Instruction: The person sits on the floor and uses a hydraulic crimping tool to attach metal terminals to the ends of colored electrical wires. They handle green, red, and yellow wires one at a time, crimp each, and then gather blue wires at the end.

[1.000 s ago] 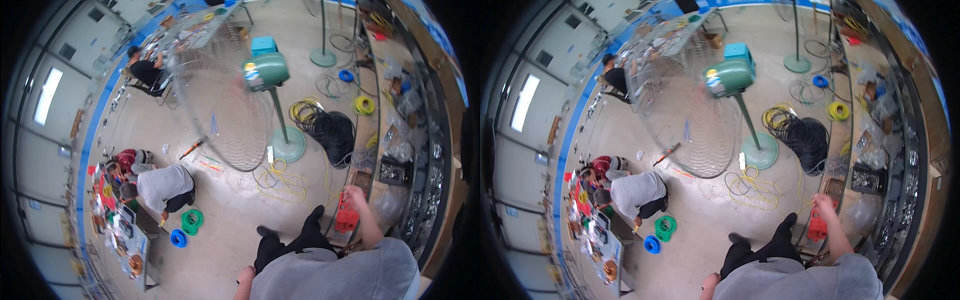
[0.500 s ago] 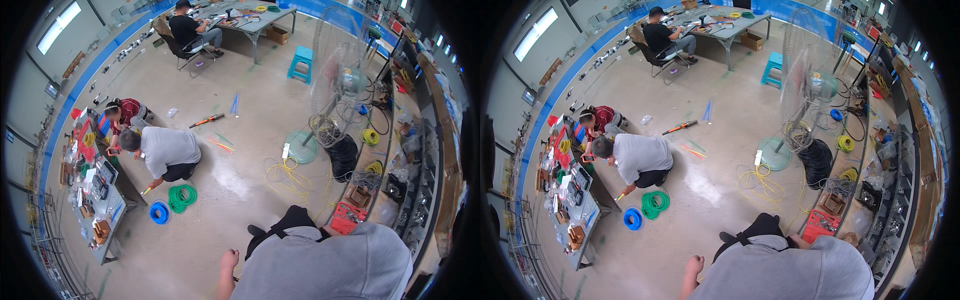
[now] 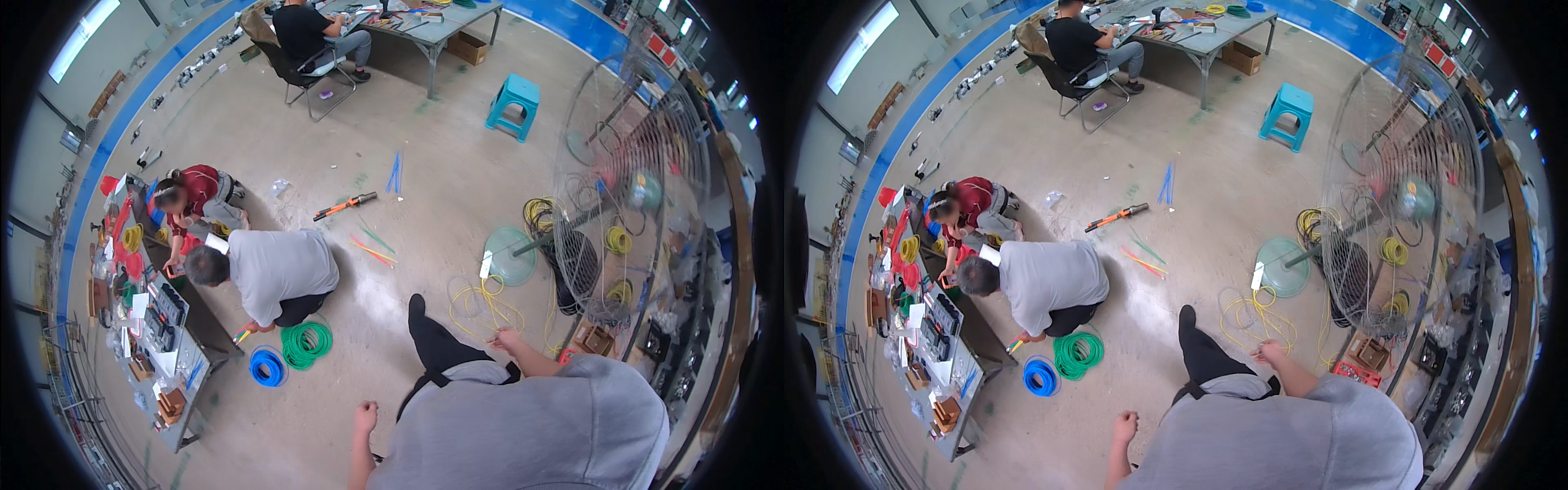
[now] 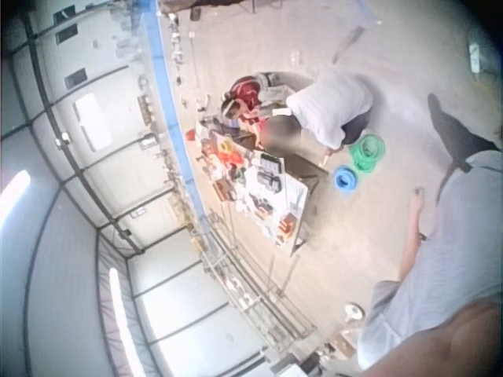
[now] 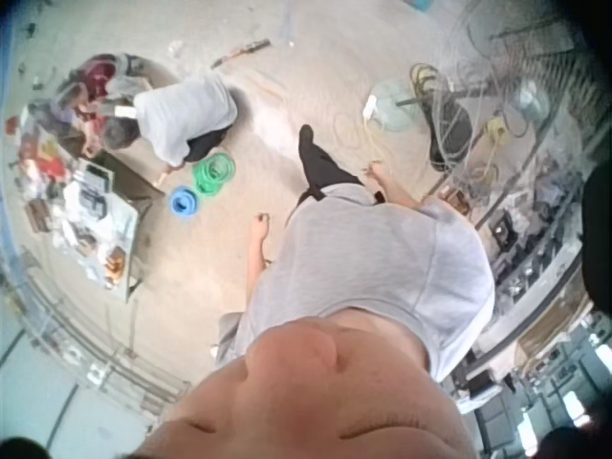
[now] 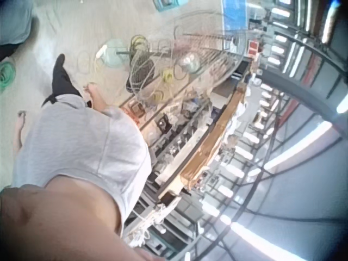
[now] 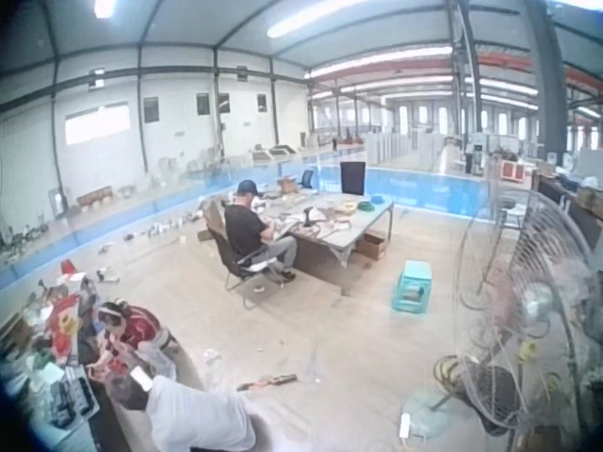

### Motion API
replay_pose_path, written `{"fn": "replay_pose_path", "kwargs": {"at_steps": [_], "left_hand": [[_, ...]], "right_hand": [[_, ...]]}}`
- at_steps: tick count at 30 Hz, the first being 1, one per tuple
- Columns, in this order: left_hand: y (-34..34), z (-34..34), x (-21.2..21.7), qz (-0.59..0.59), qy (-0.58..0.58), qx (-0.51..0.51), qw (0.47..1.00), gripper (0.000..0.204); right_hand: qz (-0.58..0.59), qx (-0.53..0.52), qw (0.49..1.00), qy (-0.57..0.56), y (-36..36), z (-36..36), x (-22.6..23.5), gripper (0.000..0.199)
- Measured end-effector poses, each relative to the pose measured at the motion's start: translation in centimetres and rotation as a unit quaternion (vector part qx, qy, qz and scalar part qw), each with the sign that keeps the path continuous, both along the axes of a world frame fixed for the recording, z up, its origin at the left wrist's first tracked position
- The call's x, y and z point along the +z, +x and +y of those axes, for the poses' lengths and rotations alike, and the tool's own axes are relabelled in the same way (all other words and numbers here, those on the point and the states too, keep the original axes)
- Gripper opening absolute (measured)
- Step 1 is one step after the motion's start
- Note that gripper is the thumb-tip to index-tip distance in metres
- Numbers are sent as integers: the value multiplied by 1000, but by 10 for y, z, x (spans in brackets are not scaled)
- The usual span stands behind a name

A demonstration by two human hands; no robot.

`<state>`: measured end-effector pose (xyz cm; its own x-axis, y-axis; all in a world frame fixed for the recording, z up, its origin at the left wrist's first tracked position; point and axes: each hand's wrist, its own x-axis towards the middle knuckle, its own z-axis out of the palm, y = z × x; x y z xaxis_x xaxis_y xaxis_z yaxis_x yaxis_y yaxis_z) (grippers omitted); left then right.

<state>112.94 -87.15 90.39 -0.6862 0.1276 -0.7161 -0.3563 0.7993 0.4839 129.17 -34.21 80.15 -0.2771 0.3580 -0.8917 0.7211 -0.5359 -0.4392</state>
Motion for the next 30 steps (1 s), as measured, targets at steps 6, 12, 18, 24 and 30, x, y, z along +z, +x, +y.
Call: {"fn": "replay_pose_path", "kwargs": {"at_steps": [6,12,18,24,30], "left_hand": [[-122,-12,5,-66,36,391,917,25],[-250,9,9,-181,-28,500,847,24],[-437,114,-46,-179,21,443,878,22],[-672,217,-85,2,23,97,995,31],[-872,338,3,8,163,345,924,22]], "right_hand": [[37,116,992,37,-197,74,-46,22],[358,-79,910,-192,-513,135,144,21],[484,-24,822,-298,-733,209,355,56],[505,40,795,-335,-890,258,472,78],[484,111,773,-395,-1029,296,524,78]]}}
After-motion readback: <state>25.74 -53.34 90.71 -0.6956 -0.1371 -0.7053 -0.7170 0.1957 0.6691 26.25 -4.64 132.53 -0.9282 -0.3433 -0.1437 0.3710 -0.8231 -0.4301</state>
